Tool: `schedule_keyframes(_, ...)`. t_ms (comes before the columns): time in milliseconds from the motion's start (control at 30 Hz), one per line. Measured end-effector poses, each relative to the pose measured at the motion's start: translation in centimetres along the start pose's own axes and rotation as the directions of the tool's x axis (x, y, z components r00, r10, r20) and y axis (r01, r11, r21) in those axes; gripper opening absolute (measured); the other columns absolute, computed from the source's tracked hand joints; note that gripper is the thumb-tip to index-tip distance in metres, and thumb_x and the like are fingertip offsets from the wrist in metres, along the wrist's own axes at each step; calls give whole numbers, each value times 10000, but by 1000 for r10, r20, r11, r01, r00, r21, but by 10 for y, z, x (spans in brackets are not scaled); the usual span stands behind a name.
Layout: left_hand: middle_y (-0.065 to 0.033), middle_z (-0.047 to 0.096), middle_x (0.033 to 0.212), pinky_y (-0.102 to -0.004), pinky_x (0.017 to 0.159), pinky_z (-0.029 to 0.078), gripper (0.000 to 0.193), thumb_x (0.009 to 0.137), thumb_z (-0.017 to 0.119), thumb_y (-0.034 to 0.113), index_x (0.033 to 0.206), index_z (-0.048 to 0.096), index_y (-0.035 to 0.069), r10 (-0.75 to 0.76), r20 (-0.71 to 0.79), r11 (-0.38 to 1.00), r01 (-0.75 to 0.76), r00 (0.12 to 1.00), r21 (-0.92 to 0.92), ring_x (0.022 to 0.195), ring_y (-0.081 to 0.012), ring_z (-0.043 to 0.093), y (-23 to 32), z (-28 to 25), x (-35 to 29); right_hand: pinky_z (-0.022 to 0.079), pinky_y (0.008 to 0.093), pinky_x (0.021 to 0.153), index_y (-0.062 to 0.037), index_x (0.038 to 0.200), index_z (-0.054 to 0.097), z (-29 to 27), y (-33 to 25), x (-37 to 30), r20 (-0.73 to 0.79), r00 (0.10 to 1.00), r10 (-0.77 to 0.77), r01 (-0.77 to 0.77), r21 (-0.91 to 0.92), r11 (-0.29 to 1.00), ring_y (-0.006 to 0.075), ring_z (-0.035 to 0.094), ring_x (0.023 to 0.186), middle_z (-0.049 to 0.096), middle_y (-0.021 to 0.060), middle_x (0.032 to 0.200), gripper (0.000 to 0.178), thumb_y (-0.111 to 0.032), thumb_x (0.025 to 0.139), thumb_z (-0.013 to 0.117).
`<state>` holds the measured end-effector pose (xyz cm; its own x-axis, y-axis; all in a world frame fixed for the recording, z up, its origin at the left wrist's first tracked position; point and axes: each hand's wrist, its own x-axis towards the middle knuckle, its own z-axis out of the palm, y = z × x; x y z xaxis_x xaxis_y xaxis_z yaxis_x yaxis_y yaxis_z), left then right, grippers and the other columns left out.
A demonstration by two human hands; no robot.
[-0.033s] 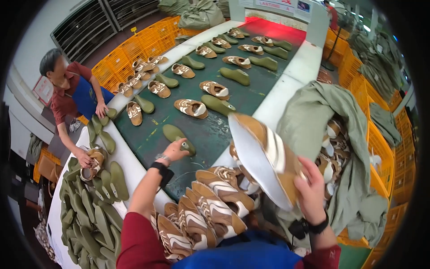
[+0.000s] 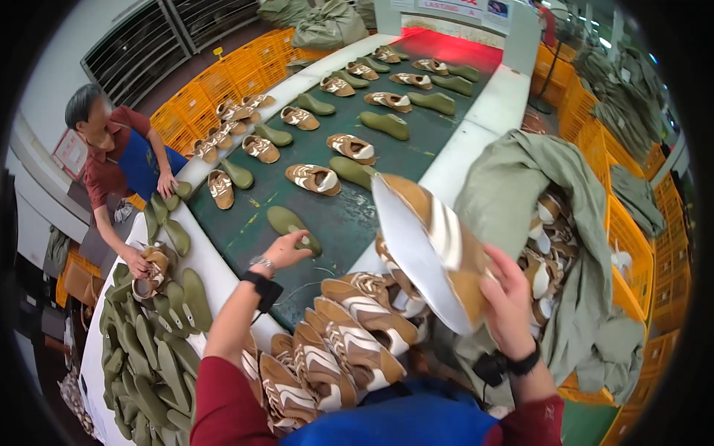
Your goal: Sorting finished shoes and matching them with shoe lasts on a production table.
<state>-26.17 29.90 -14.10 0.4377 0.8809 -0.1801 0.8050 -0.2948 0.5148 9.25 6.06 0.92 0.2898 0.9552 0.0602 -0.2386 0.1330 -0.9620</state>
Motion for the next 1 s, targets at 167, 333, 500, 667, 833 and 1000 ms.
schedule_keyframes(167, -153, 603, 1054, -288, 830, 458, 441, 830, 593, 234, 1198, 465, 28, 131, 138, 910, -64, 982, -410, 979, -189, 581, 156, -43, -89, 419, 252, 828, 22, 1265, 388, 3, 18, 24, 166, 984, -58, 25, 196, 980, 122, 528, 950, 529, 62, 1078, 483, -66, 818, 549)
schedule_keyframes(333, -130, 496, 1212, -317, 877, 432, 616, 866, 565, 270, 1341, 233, 62, 232, -4, 411, -102, 973, -906, 1063, -183, 513, 231, -2, -158, 432, 320, 740, -16, 1019, 545, 45, 16, 8, 663, 580, -473, 747, -203, 633, 226, 532, 829, 536, 84, 878, 328, -32, 707, 644)
schedule_keyframes(500, -42, 546, 1080, -299, 802, 466, 403, 863, 550, 197, 1220, 415, 65, -79, 99, 93, 106, 992, -990, 950, -149, 548, 219, 4, -158, 385, 390, 842, -44, 929, 542, 65, 37, 8, 838, 281, -468, 856, 1, 516, 295, 511, 925, 546, 109, 942, 300, -45, 659, 673)
schedule_keyframes(667, -55, 605, 947, -327, 713, 504, 249, 828, 510, 112, 1062, 528, 29, -382, 23, 88, 62, 924, -994, 845, -166, 595, 102, -17, -121, 400, 380, 864, -49, 985, 557, 40, 7, 9, 736, 510, -445, 842, -320, 435, 287, 528, 959, 552, 124, 1013, 339, -45, 664, 666)
schedule_keyframes(833, -93, 605, 966, -415, 710, 509, 264, 834, 514, 129, 1079, 527, 31, -691, 100, 278, 391, 715, -877, 863, -238, 613, -64, -9, -70, 453, 303, 732, 10, 955, 548, -40, 16, -11, 378, 849, -370, 521, -717, 463, 281, 569, 799, 569, 148, 917, 273, 46, 689, 595)
schedule_keyframes(1000, -99, 571, 1043, -478, 721, 493, 396, 839, 537, 260, 1161, 460, 43, -732, 17, 167, 203, 681, -965, 924, -292, 585, -171, 22, -6, 424, 263, 643, 23, 932, 531, -71, 36, -53, 151, 963, -225, 246, -836, 490, 166, 503, 663, 539, 105, 841, 239, 69, 700, 563)
